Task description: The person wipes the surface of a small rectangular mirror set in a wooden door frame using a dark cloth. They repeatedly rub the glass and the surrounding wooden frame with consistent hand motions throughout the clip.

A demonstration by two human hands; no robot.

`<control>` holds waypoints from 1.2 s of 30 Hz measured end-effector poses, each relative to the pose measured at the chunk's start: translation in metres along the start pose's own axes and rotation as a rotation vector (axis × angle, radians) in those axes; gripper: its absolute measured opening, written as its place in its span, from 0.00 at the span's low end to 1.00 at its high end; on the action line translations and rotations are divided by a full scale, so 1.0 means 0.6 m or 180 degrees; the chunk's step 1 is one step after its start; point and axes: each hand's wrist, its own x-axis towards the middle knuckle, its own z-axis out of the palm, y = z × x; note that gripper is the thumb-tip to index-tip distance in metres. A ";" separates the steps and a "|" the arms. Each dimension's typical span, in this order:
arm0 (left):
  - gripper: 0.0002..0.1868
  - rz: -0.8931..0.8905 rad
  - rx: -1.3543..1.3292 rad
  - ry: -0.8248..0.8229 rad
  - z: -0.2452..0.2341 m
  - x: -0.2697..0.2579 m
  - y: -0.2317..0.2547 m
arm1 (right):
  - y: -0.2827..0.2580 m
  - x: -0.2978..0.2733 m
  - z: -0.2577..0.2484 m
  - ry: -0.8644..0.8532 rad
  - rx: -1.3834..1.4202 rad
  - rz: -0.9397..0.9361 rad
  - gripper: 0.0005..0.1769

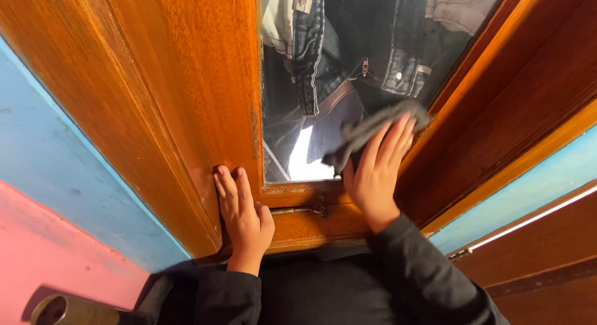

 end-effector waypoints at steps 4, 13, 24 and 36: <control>0.49 0.0015 0.0003 -0.0008 -0.002 -0.001 0.000 | 0.026 -0.124 0.019 -0.0460 -0.0427 -0.0027 0.52; 0.49 0.0019 0.0059 -0.0031 -0.006 -0.007 0.003 | 0.015 0.111 -0.014 0.0157 0.0272 0.0242 0.56; 0.46 -0.0109 0.0037 -0.0190 -0.008 0.000 0.009 | -0.143 0.013 0.070 0.0052 0.0397 -0.1153 0.32; 0.51 -0.0030 -0.0030 -0.0050 -0.011 -0.003 0.005 | 0.093 0.029 -0.007 0.0121 -0.0321 -0.0435 0.37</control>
